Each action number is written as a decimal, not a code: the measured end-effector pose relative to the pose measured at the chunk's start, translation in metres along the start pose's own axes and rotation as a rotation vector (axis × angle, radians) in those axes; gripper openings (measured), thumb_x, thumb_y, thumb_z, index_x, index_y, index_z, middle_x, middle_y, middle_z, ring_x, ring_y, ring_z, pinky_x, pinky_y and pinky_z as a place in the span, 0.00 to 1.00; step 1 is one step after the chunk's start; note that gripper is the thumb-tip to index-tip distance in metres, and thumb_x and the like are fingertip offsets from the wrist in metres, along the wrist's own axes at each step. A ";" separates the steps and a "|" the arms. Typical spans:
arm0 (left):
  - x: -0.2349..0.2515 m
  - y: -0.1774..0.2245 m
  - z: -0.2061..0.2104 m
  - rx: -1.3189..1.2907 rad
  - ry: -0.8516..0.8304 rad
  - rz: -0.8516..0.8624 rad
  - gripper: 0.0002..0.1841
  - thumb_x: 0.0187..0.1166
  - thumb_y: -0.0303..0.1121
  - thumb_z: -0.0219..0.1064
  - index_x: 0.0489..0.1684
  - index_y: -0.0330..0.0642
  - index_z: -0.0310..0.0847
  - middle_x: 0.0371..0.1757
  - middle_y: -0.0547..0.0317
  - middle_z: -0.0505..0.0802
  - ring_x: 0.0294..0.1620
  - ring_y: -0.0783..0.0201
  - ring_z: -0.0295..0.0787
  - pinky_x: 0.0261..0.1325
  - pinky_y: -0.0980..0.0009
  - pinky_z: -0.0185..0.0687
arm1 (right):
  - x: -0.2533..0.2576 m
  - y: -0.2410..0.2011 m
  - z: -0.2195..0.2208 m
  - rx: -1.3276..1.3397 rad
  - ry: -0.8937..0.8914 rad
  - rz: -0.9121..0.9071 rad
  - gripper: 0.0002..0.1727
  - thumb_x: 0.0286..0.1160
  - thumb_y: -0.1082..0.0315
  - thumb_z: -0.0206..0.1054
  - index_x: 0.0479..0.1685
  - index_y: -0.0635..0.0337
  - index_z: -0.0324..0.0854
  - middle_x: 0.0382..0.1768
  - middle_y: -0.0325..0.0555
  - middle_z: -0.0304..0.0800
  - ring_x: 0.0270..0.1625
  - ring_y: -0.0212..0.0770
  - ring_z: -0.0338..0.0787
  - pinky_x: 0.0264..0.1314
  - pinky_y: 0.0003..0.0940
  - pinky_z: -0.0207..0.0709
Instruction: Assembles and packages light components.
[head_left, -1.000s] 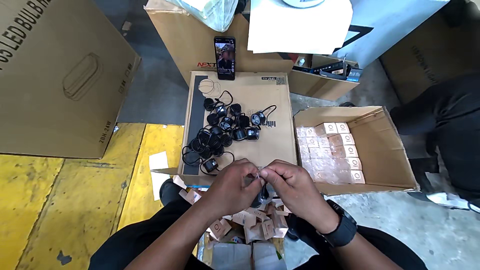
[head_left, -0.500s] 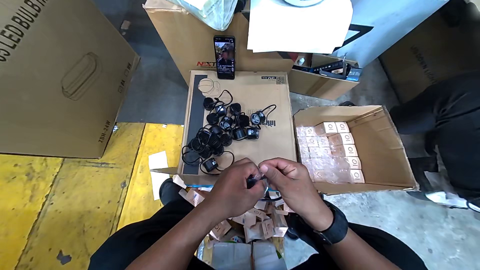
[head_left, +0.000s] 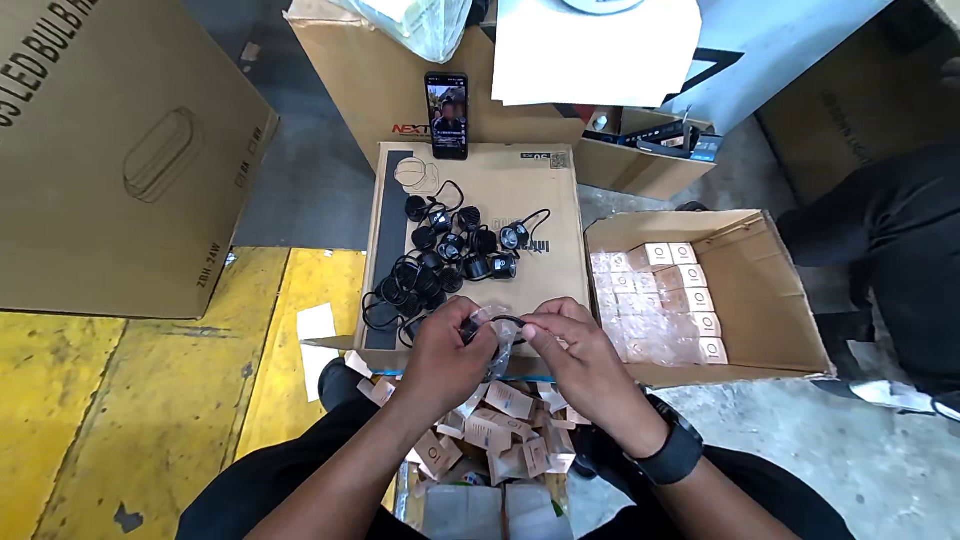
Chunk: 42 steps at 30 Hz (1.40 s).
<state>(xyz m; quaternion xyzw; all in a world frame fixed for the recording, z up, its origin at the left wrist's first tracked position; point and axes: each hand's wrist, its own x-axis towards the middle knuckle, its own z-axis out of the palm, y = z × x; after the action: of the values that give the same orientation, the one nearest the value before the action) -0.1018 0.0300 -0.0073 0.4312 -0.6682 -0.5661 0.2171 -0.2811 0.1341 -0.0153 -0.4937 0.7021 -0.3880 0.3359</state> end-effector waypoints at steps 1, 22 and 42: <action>0.000 0.002 0.000 -0.040 -0.008 -0.019 0.04 0.77 0.31 0.66 0.33 0.44 0.85 0.30 0.64 0.88 0.27 0.71 0.84 0.32 0.74 0.81 | 0.000 0.000 -0.001 -0.043 -0.024 0.007 0.17 0.86 0.52 0.61 0.51 0.45 0.95 0.47 0.33 0.86 0.53 0.30 0.83 0.58 0.32 0.77; 0.000 -0.018 0.004 0.503 -0.013 0.229 0.14 0.83 0.46 0.60 0.39 0.53 0.91 0.54 0.70 0.93 0.73 0.66 0.80 0.85 0.51 0.61 | -0.003 -0.006 0.010 0.382 -0.290 0.224 0.25 0.83 0.70 0.63 0.80 0.61 0.75 0.39 0.42 0.91 0.39 0.36 0.92 0.48 0.30 0.89; 0.000 -0.006 0.005 -0.281 -0.050 0.012 0.10 0.84 0.32 0.64 0.45 0.37 0.91 0.66 0.52 0.89 0.63 0.62 0.87 0.66 0.65 0.85 | -0.007 -0.011 0.021 0.466 -0.232 0.130 0.49 0.56 0.71 0.86 0.84 0.63 0.67 0.67 0.44 0.88 0.67 0.38 0.89 0.70 0.35 0.85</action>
<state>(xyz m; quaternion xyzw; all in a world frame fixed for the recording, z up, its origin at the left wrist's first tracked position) -0.1038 0.0325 -0.0142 0.3783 -0.5901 -0.6634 0.2618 -0.2568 0.1336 -0.0152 -0.3984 0.5808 -0.4575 0.5429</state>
